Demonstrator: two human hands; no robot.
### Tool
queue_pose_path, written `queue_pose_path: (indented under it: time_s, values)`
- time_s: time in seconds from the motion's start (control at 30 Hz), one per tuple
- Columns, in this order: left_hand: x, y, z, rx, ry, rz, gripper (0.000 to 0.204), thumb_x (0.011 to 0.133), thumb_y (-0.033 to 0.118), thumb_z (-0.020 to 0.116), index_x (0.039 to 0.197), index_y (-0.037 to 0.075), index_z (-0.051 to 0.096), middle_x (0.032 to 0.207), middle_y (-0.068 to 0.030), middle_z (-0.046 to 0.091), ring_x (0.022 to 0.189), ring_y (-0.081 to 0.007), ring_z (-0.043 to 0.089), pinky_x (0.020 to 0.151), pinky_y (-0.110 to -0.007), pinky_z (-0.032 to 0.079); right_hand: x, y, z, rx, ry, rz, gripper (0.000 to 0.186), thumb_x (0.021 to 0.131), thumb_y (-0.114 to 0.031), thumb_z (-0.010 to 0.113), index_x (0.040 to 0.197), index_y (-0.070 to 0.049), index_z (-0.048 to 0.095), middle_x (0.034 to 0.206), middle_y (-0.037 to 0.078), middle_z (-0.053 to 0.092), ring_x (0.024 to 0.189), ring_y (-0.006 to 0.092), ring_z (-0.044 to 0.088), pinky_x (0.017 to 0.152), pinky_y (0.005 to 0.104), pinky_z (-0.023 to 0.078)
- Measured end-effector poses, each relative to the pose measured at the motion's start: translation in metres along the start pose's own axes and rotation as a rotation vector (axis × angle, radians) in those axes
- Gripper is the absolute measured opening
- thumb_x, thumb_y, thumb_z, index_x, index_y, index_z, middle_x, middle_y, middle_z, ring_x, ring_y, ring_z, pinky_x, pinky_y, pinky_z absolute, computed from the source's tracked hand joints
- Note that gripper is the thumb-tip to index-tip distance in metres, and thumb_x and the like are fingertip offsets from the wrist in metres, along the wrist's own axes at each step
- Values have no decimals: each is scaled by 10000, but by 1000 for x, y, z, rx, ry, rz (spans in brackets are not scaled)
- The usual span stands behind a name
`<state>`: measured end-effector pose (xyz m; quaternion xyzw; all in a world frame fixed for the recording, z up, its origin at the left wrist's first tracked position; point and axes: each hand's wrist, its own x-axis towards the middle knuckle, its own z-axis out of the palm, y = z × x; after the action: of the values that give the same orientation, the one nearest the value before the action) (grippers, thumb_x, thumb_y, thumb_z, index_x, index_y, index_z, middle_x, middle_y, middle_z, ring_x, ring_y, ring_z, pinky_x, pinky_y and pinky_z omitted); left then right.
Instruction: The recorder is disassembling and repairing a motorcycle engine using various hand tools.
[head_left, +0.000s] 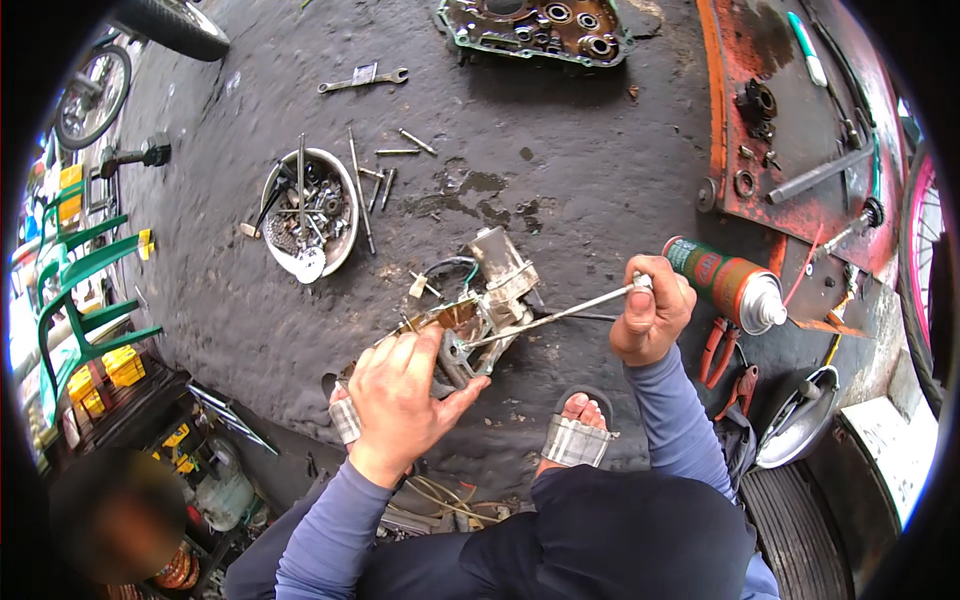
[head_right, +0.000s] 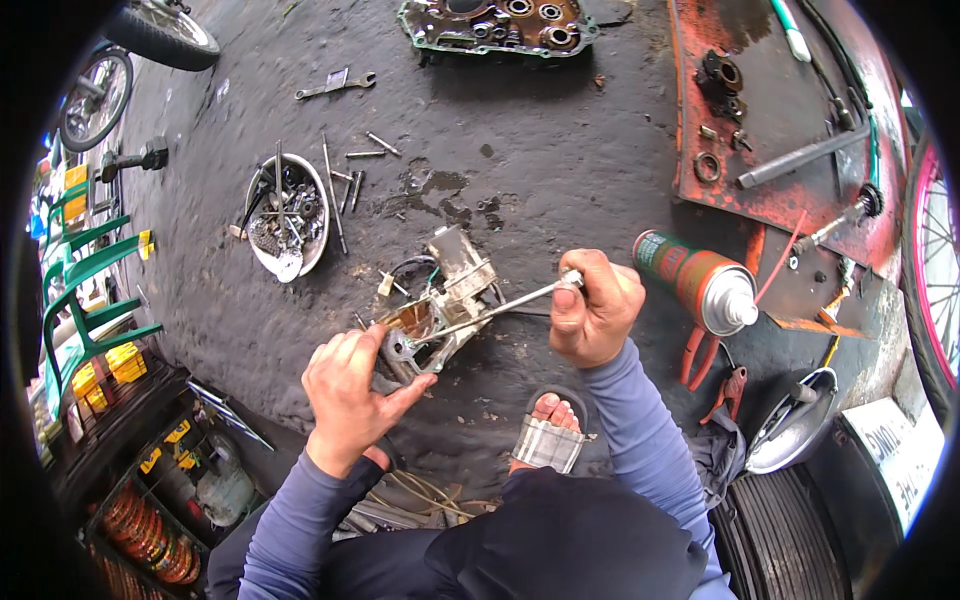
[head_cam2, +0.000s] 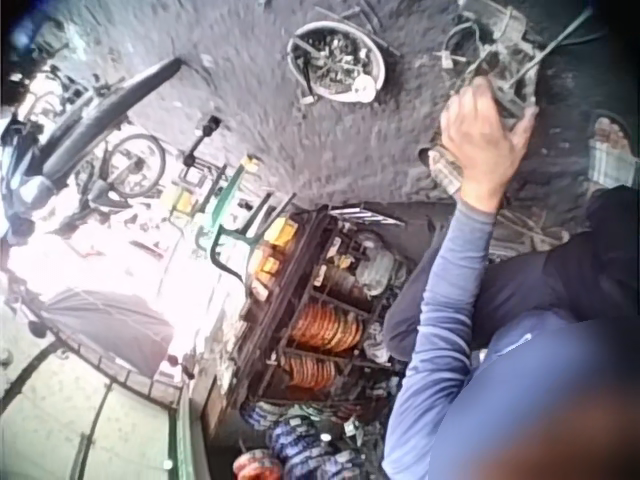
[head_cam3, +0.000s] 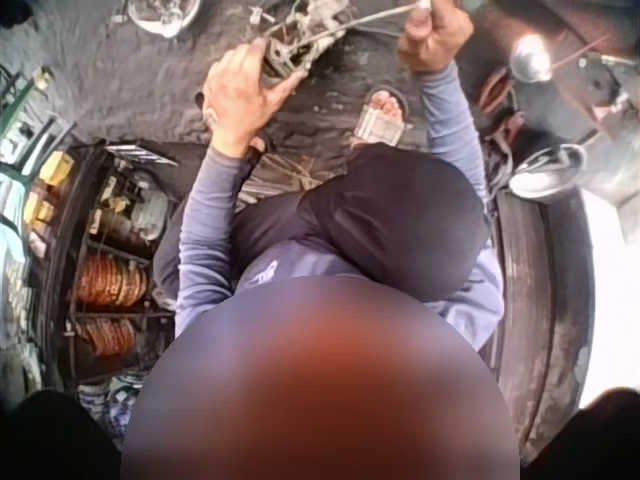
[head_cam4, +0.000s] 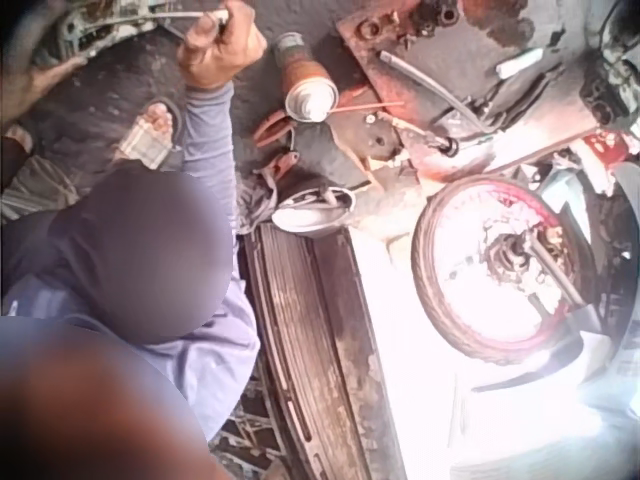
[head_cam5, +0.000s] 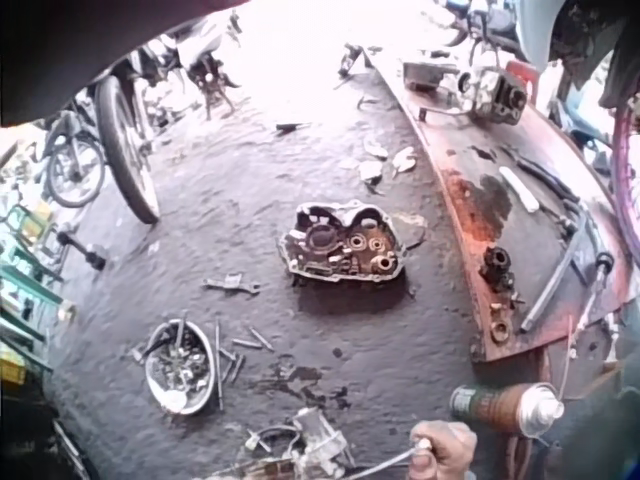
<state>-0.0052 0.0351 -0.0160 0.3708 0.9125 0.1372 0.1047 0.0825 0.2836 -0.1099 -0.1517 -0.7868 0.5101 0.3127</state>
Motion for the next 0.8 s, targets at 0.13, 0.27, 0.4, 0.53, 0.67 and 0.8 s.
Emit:
queue_pose_path:
  time_s: [0.13, 0.27, 0.4, 0.53, 0.67, 0.8]
  values:
    - [-1, 1, -1, 3, -24, -21, 649, 608, 405, 899, 1075, 26, 654, 859, -111, 660, 746, -302, 632, 679, -400, 478, 0, 29, 14, 130, 40, -124, 583, 994, -527, 495, 762, 7, 529, 556, 27, 396, 473, 121, 385, 463, 289, 273]
    - [1, 3, 4, 0, -28, -56, 637, 606, 403, 898, 1071, 38, 660, 862, -106, 658, 766, -297, 633, 687, -398, 472, 0, 10, -3, 55, -68, -79, 484, 989, -441, 504, 810, 6, 549, 597, 61, 435, 475, 180, 431, 466, 335, 336]
    - [0, 6, -3, 53, -10, -65, 622, 607, 407, 894, 1061, 49, 666, 864, -100, 652, 789, -293, 629, 701, -391, 461, -20, -25, -26, -48, -132, 298, 458, 999, -396, 481, 1090, 37, 601, 661, 99, 481, 523, 204, 463, 527, 335, 372]
    - [-1, 6, -3, 30, -10, -75, 624, 602, 402, 889, 1065, 53, 659, 857, -89, 639, 768, -291, 610, 688, -394, 445, 6, -66, -38, -54, -344, 380, 357, 1025, -215, 460, 1229, 52, 580, 784, 127, 555, 627, 207, 510, 641, 339, 441]
    - [-2, 6, 4, 13, 4, -72, 633, 603, 397, 889, 1079, 51, 653, 874, -91, 643, 775, -289, 610, 687, -392, 442, 8, -76, -44, 62, -390, 603, 303, 1039, -173, 498, 1247, 36, 563, 797, 55, 536, 642, 126, 472, 619, 288, 409]
    - [-1, 5, -2, 6, 14, -60, 626, 616, 387, 885, 1082, 43, 650, 889, -88, 647, 789, -282, 611, 689, -388, 438, 36, -100, -41, 573, -289, 1136, 267, 1037, -207, 579, 1230, -24, 555, 780, -55, 447, 623, 29, 375, 530, 208, 317]
